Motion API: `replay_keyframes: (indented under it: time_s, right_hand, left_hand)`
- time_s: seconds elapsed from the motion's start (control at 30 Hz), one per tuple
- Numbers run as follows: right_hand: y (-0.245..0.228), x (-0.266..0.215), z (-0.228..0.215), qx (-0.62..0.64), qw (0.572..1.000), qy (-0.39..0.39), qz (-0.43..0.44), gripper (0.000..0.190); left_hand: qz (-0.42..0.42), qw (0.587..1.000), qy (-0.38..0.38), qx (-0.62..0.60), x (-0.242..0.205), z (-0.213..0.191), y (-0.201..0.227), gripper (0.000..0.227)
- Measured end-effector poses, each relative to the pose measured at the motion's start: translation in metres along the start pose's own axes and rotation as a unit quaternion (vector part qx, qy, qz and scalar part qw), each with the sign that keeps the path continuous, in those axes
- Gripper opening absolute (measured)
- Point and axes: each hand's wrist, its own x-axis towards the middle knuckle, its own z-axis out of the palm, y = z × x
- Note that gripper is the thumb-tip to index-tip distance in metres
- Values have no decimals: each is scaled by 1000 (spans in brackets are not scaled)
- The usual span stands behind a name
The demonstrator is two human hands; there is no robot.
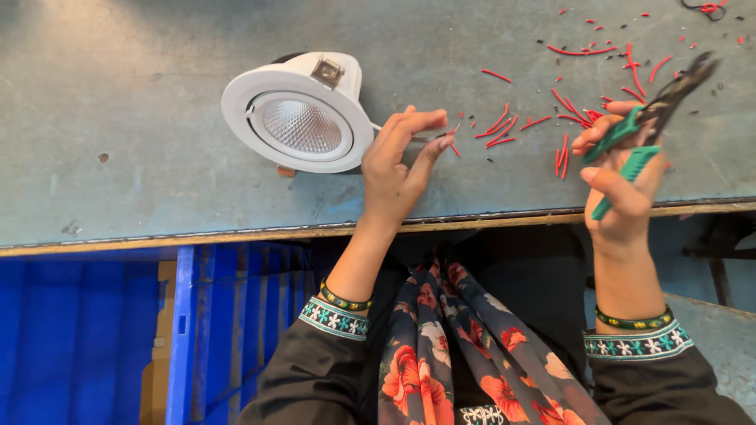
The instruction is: The person repeatedly picks up recessed LED light fixtures from a blue crate, places them on a workbench, and uses wire cutters to trim the ends of red and black wires attached to each fixture. After trimming, the person returns the fixture to the crate and repeats the process with the next unit.
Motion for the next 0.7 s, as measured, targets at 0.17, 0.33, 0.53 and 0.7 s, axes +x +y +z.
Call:
replay_keyframes:
  time_s: [0.17, 0.33, 0.53, 0.7]
  right_hand:
    - [8, -5, -11, -109, 992, -13, -67, 67]
    - [7, -6, -3, -42, 996, -9, -79, 71]
    - [3, -12, 2, -122, 987, -24, -97, 71]
    - [1, -16, 6, -71, 989, -7, -130, 69]
  left_hand:
    - [109, 992, -41, 56, -3, -40, 31, 56]
    - [132, 936, -44, 324, 48, -128, 40, 73]
    - [-84, 926, -251, 268, 118, -137, 28, 46]
    - [-99, 934, -200, 278, 149, -78, 32, 32]
